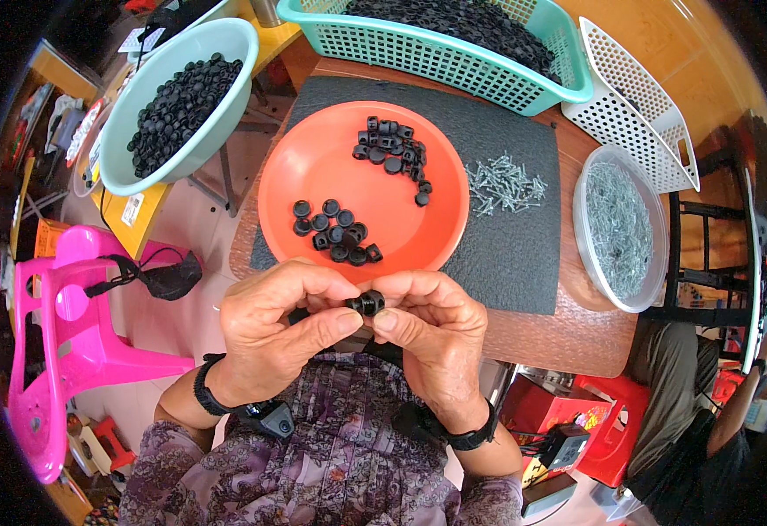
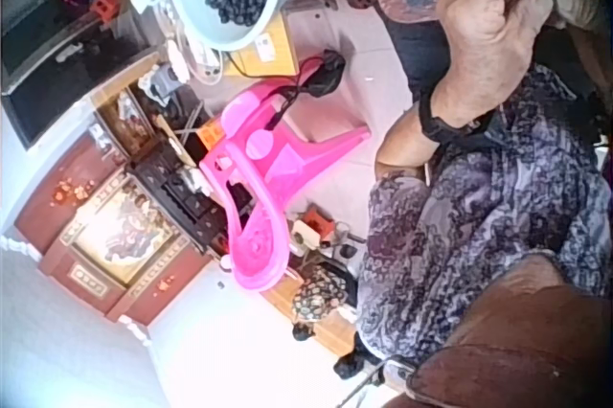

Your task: Assembling small black plastic components by manually inserting metal pins.

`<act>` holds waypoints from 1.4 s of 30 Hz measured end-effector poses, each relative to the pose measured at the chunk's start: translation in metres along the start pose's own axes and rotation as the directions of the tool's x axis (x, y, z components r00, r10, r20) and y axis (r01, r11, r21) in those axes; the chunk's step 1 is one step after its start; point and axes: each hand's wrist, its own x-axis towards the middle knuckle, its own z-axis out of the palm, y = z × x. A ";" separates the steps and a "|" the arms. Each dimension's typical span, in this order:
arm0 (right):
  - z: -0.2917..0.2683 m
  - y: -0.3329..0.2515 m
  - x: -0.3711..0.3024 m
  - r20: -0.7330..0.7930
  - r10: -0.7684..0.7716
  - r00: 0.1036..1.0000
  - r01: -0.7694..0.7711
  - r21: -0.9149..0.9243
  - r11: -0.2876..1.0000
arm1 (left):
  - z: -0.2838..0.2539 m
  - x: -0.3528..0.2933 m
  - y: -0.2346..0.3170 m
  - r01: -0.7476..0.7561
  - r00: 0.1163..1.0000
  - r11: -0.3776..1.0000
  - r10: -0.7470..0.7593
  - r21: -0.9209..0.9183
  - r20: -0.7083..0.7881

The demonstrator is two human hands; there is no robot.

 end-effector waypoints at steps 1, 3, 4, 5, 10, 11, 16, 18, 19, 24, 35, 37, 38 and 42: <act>0.000 0.000 0.000 -0.010 -0.010 1.000 0.010 -0.013 1.000 | 0.000 0.000 0.000 -0.009 1.000 1.000 0.009 -0.008 -0.002; 0.001 0.000 0.000 -0.007 -0.006 1.000 0.006 -0.005 1.000 | -0.001 -0.001 -0.001 0.028 1.000 0.999 -0.029 0.017 0.005; 0.001 0.000 0.000 -0.019 -0.011 1.000 0.010 -0.018 1.000 | -0.001 -0.001 -0.001 0.026 1.000 1.000 -0.026 0.006 0.003; 0.001 0.000 -0.001 -0.011 -0.008 1.000 0.008 -0.008 1.000 | -0.001 -0.001 -0.001 0.022 1.000 1.000 -0.022 0.018 0.001; 0.002 0.001 -0.001 -0.027 -0.027 0.999 0.026 -0.043 0.999 | -0.002 -0.002 -0.002 0.009 1.000 0.999 -0.009 0.043 -0.002; 0.002 0.001 -0.001 -0.017 -0.024 1.000 0.024 -0.030 0.999 | -0.001 -0.002 -0.002 0.009 1.000 0.999 -0.009 0.041 -0.001; 0.002 0.002 -0.002 -0.020 -0.051 0.998 0.050 -0.080 0.996 | -0.002 -0.001 -0.002 0.010 1.000 0.999 -0.011 0.051 0.006; 0.002 0.003 -0.003 -0.017 -0.051 0.999 0.049 -0.084 0.995 | -0.002 -0.001 -0.002 0.019 1.000 0.999 -0.019 0.047 0.001; 0.002 0.003 -0.004 -0.020 -0.057 0.998 0.054 -0.094 0.994 | -0.002 -0.001 -0.001 0.013 1.000 0.999 -0.013 0.040 0.000; 0.000 0.004 -0.003 0.008 -0.074 0.997 0.074 -0.079 0.994 | -0.002 -0.001 -0.002 0.021 1.000 0.998 -0.021 0.064 0.007; 0.001 0.005 -0.004 -0.016 -0.097 0.995 0.096 -0.051 0.994 | 0.001 -0.002 0.001 0.035 0.999 0.999 -0.035 -0.003 -0.006; 0.001 0.005 -0.003 -0.018 -0.069 0.997 0.069 -0.005 0.998 | 0.002 -0.002 0.002 0.048 0.999 0.998 -0.049 -0.030 -0.007; 0.000 0.004 -0.003 -0.013 -0.067 0.998 0.067 -0.002 0.998 | 0.002 -0.001 0.002 0.059 0.998 0.998 -0.059 -0.028 0.001; -0.001 0.002 -0.003 -0.016 -0.040 0.999 0.040 0.064 0.997 | 0.005 0.000 0.004 0.092 0.996 0.992 -0.093 -0.081 0.001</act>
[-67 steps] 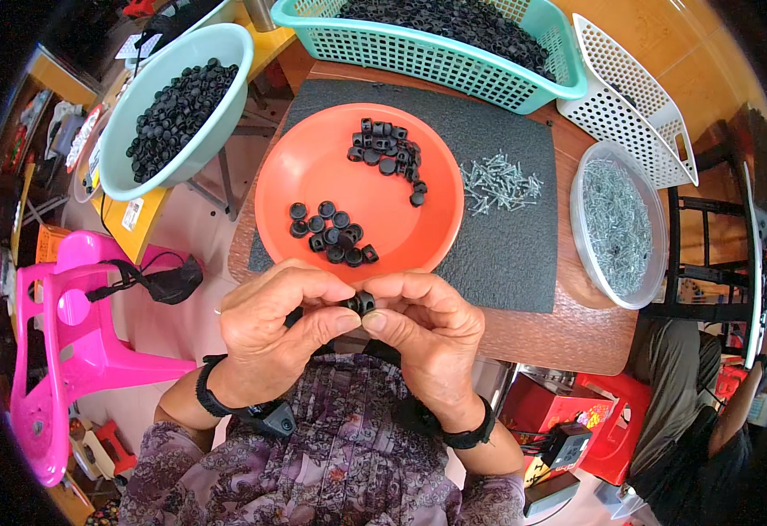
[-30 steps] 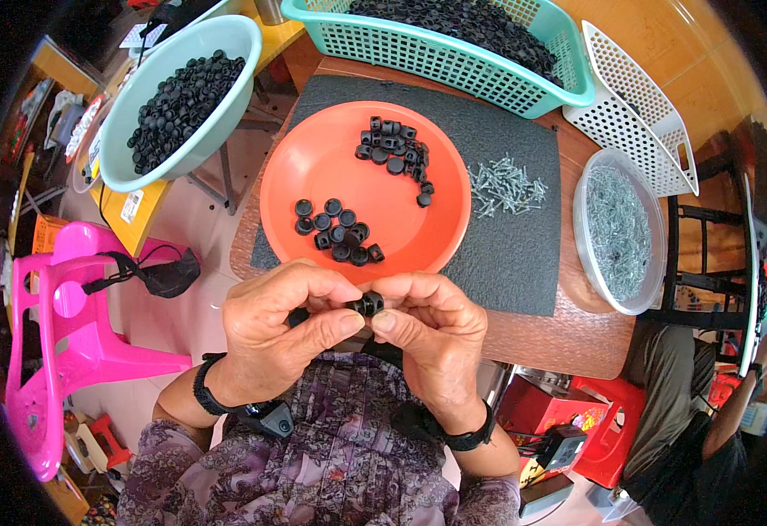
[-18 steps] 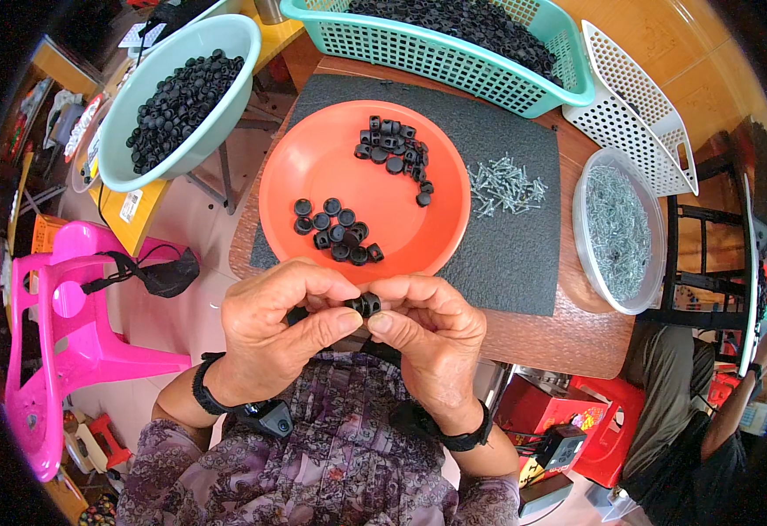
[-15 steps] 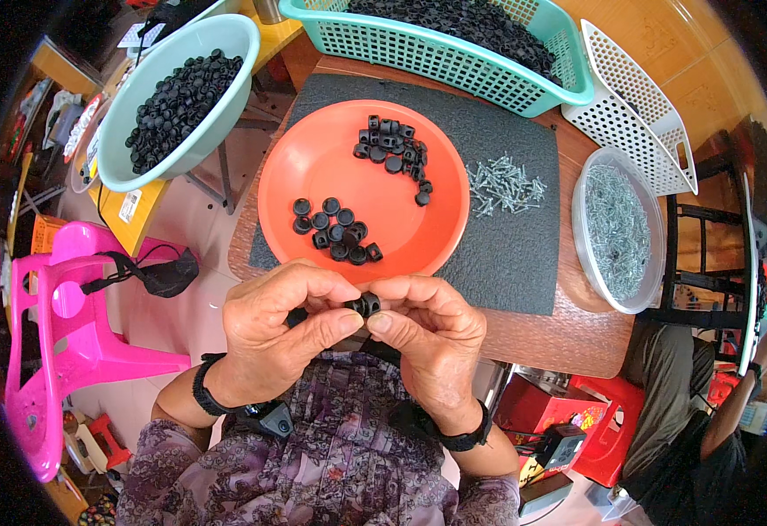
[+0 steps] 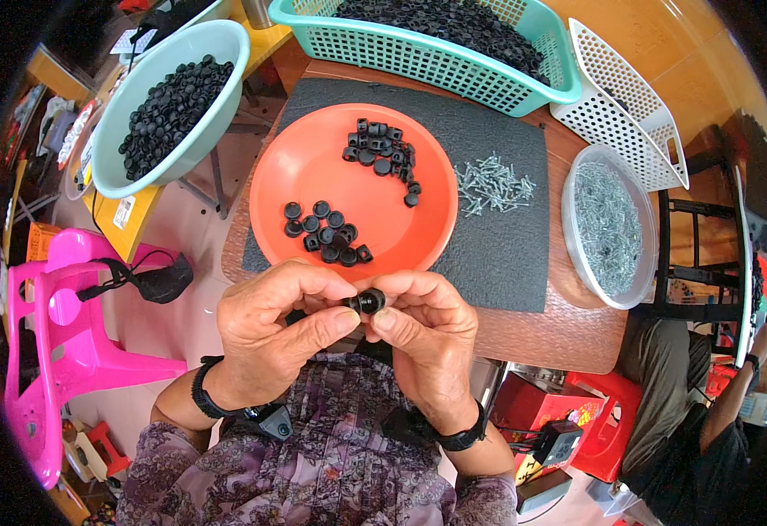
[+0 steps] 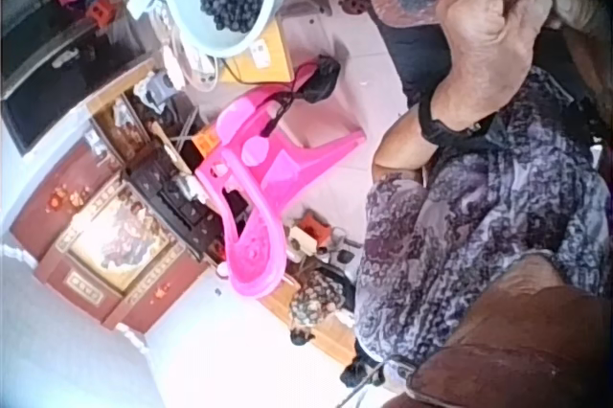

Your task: Assembling small black plastic components by manually inserting metal pins.

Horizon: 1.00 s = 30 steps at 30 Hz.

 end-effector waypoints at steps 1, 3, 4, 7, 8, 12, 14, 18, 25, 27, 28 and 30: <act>0.000 0.000 0.000 -0.007 0.000 1.000 0.000 0.003 1.000 | 0.001 0.000 0.000 -0.003 1.000 1.000 0.003 -0.004 0.004; -0.001 -0.001 -0.001 0.000 -0.007 1.000 0.007 0.008 1.000 | 0.003 0.001 0.001 0.023 1.000 0.997 -0.022 -0.077 0.021; -0.001 -0.002 -0.001 -0.005 -0.017 1.000 0.017 -0.001 1.000 | 0.004 0.001 0.001 0.016 1.000 0.996 -0.014 -0.089 0.024; 0.000 -0.003 -0.003 -0.025 -0.041 0.999 0.041 -0.015 0.999 | 0.004 0.001 0.002 0.033 0.999 0.995 -0.030 -0.095 0.035; 0.000 -0.004 -0.005 -0.021 -0.042 0.999 0.042 -0.014 0.999 | 0.004 0.001 0.002 0.026 0.999 0.995 -0.022 -0.096 0.045; 0.001 -0.005 -0.009 -0.036 -0.110 0.993 0.107 -0.085 0.991 | 0.005 0.000 0.003 0.041 0.998 0.993 -0.035 -0.107 0.059; 0.001 -0.005 -0.010 -0.034 -0.133 0.991 0.129 -0.106 0.986 | 0.005 -0.001 0.004 0.046 0.997 0.990 -0.037 -0.132 0.067; 0.000 -0.005 -0.012 -0.041 -0.105 0.994 0.102 -0.073 0.992 | 0.007 -0.002 0.005 0.064 0.996 0.979 -0.051 -0.192 0.068; -0.001 -0.006 -0.015 -0.051 -0.067 0.996 0.066 -0.018 0.998 | 0.009 -0.007 0.008 0.080 0.996 0.967 -0.066 -0.243 0.065; -0.001 -0.006 -0.016 -0.031 -0.072 0.997 0.072 -0.010 0.997 | 0.009 -0.008 0.009 0.084 0.996 0.967 -0.075 -0.242 0.049; -0.001 -0.006 -0.016 -0.023 -0.088 0.996 0.088 -0.014 0.996 | 0.009 -0.008 0.009 0.081 0.996 0.963 -0.072 -0.256 0.046; 0.000 -0.006 -0.017 -0.020 -0.084 0.996 0.084 -0.019 0.996 | 0.007 -0.009 0.009 0.046 0.997 0.980 -0.034 -0.195 0.065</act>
